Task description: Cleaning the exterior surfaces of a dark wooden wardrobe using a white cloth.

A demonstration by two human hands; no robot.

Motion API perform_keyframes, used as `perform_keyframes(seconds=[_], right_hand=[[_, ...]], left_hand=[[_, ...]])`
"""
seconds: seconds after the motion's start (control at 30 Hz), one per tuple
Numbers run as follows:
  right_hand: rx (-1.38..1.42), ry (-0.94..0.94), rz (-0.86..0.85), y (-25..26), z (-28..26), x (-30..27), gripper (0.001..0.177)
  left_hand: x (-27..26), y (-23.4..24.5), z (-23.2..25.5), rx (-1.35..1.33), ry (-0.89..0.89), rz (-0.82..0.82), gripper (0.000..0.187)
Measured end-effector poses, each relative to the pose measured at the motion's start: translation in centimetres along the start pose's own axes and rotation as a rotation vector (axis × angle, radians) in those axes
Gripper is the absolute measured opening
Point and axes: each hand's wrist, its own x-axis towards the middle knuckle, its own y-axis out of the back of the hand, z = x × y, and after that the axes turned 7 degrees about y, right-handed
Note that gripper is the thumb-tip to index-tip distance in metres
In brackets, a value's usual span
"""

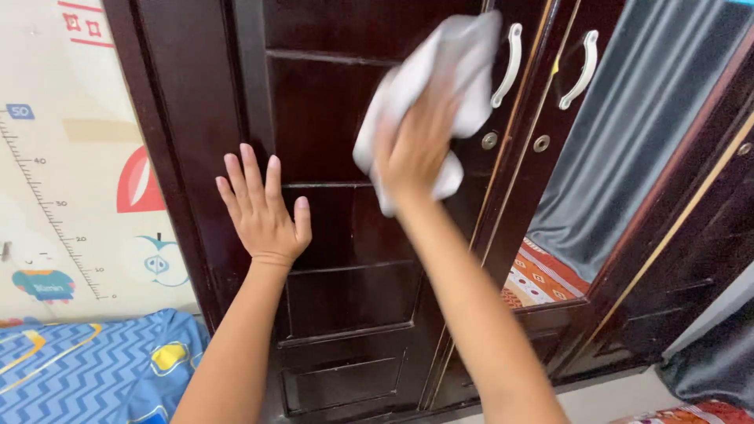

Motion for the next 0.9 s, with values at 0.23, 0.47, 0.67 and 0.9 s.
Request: perform_keyframes(seconds=[0.23,0.47,0.67,0.9], right_hand=[[0.071,0.536,-0.29,2.8,6.2,-21.1,0.068],[-0.093,0.019,0.02,1.5,8.8,-4.9,0.061],[0.035,-0.025,0.119,2.2,6.7,-2.1,0.061],[0.047,-0.025,-0.07,4.5,6.8,-25.5,0.068]], left_hand=[[0.3,0.4,0.8,0.048,0.008,-0.057,0.062],[0.3,0.2,0.8,0.082,0.014,-0.033,0.063],[0.2,0.1,0.8,0.091,0.014,-0.035,0.063],[0.4,0.1,0.7,0.075,0.013,-0.043,0.064]])
